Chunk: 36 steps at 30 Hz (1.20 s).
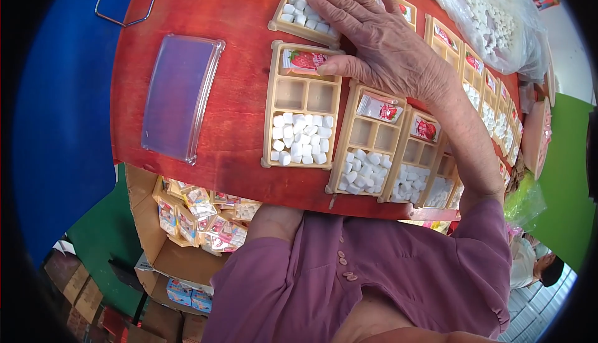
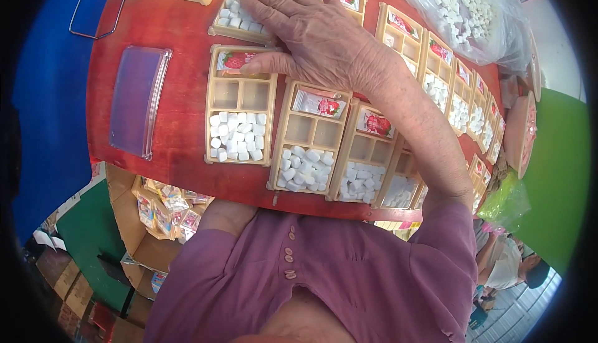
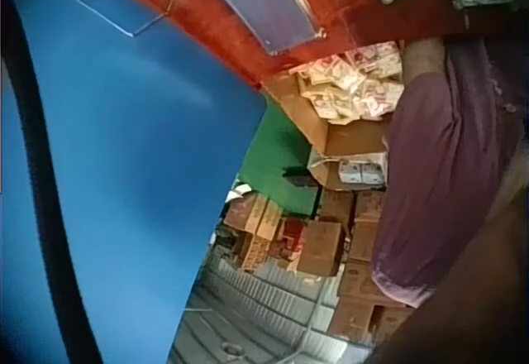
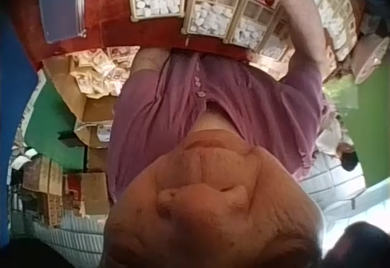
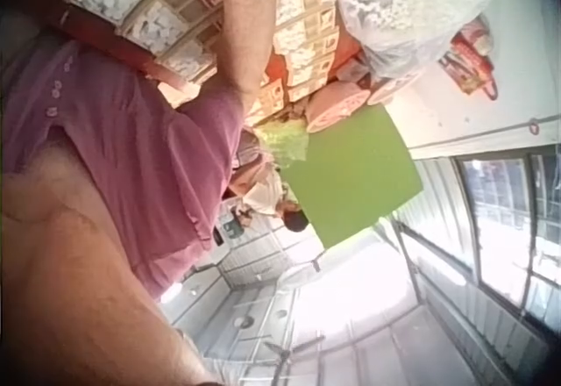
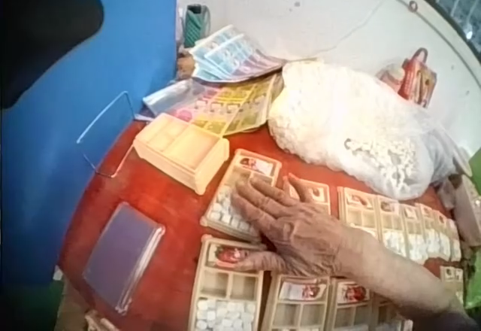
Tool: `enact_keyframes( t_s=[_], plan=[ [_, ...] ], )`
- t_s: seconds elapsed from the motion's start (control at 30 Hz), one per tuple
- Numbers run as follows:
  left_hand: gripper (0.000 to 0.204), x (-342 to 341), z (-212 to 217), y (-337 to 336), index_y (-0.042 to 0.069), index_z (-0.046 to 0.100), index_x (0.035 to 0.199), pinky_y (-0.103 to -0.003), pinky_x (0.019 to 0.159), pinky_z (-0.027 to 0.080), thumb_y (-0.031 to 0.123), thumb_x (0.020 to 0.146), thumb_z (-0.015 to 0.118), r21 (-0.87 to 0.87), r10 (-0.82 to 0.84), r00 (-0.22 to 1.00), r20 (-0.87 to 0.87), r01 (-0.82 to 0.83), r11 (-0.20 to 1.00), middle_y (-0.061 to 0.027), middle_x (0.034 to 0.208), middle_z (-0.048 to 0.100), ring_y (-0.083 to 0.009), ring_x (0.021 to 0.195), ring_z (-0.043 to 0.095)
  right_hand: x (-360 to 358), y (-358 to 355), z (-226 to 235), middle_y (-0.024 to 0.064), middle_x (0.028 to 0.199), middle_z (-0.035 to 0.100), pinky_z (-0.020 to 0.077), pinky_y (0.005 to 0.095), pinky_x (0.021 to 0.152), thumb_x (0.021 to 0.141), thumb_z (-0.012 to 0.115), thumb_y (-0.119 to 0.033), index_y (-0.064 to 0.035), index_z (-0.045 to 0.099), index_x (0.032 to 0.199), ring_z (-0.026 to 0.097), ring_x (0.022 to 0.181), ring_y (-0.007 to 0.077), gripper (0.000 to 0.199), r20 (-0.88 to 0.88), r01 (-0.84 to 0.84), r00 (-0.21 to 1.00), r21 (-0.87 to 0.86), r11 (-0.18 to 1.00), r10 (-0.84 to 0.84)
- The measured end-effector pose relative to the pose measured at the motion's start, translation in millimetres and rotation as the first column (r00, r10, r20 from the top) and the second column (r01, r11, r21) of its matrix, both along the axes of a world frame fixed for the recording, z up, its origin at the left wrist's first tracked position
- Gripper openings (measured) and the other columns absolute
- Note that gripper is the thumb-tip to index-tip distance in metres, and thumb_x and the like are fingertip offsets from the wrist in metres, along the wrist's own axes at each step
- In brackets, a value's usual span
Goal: Organizing small white cubes into trays and handling plastic packaging containers for final assembly.
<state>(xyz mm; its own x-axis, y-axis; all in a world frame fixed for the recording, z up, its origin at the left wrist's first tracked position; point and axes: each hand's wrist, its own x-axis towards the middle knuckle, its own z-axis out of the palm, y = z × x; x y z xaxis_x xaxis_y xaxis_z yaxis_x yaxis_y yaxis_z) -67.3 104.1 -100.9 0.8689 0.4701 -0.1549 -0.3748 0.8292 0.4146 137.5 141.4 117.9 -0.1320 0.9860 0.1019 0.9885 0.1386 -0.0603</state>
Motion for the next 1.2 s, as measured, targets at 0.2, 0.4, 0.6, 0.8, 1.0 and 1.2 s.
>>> enact_keyframes(
  t_s=[0.2,0.4,0.6,0.8,1.0,1.2],
  plan=[
    [0.058,-0.2,42.8,7.9,0.01,0.021,0.152,-0.035,0.119,0.022,0.044,0.105,0.023,-0.209,0.017,0.997,-0.074,-0.032,0.977,-0.008,0.155,0.027,-0.0192,0.142,0.028,-6.6,1.8,-0.3,0.0122,0.154,0.033,0.0158,0.0577,0.116,0.086,0.05,-0.065,-0.0112,0.032,0.15,0.025,0.145,0.0287,0.086,-0.019,0.005,1.0,0.008,1.0,-0.005],
    [0.058,-0.4,18.4,2.1,0.01,0.021,0.151,-0.035,0.119,0.021,0.044,0.105,0.023,-0.379,0.048,0.998,-0.035,-0.058,0.924,-0.0077,0.155,0.027,-0.0188,0.142,0.029,-5.4,1.0,-1.8,0.0118,0.155,0.032,0.0162,0.0584,0.115,0.084,0.048,-0.067,-0.0118,0.031,0.15,0.025,0.145,0.0284,0.088,0.021,0.003,1.0,-0.025,1.0,-0.003],
    [0.056,-9.6,-28.0,-10.3,0.01,0.023,0.15,-0.035,0.119,0.021,0.043,0.105,0.025,-0.874,0.466,0.813,0.35,0.104,0.474,-0.0078,0.153,0.029,-0.0183,0.141,0.029,-11.1,1.2,-2.2,0.0116,0.155,0.031,0.015,0.0574,0.116,0.083,0.047,-0.068,-0.0109,0.029,0.151,0.026,0.145,0.028,0.09,0.027,-0.008,1.0,-0.013,1.0,0.008],
    [0.057,-14.5,69.0,18.7,0.01,0.027,0.149,-0.036,0.118,0.024,0.044,0.103,0.029,0.318,0.585,0.521,-0.622,0.85,-0.42,-0.0077,0.152,0.031,-0.0198,0.141,0.03,-19.0,2.7,-6.9,0.0102,0.156,0.03,0.0136,0.0573,0.117,0.083,0.047,-0.068,-0.0104,0.028,0.151,0.025,0.145,0.0275,0.092,0.011,-0.007,1.0,-0.037,0.999,0.008],
    [0.057,-5.2,72.8,34.2,0.011,0.036,0.145,-0.039,0.116,0.027,0.046,0.1,0.037,0.605,0.48,0.625,-0.616,0.765,-0.22,-0.0094,0.15,0.037,-0.0253,0.139,0.034,-17.5,-2.0,-15.6,0.0095,0.157,0.029,0.0092,0.0569,0.118,0.082,0.043,-0.072,-0.0107,0.029,0.151,0.021,0.147,0.0237,0.093,-0.108,0.011,0.994,0.006,1.0,-0.011],
    [0.057,-147.8,64.6,127.0,0.011,0.037,0.145,-0.039,0.116,0.027,0.046,0.099,0.038,0.682,0.205,0.832,-0.515,0.543,-0.49,-0.0097,0.15,0.038,-0.0257,0.138,0.035,-11.0,-18.7,-21.2,0.0106,0.155,0.033,0.0088,0.0614,0.116,0.089,0.041,-0.068,-0.0076,0.037,0.147,0.025,0.146,0.0253,0.084,-0.08,0.044,0.996,0.075,0.996,-0.038]
  ],
)
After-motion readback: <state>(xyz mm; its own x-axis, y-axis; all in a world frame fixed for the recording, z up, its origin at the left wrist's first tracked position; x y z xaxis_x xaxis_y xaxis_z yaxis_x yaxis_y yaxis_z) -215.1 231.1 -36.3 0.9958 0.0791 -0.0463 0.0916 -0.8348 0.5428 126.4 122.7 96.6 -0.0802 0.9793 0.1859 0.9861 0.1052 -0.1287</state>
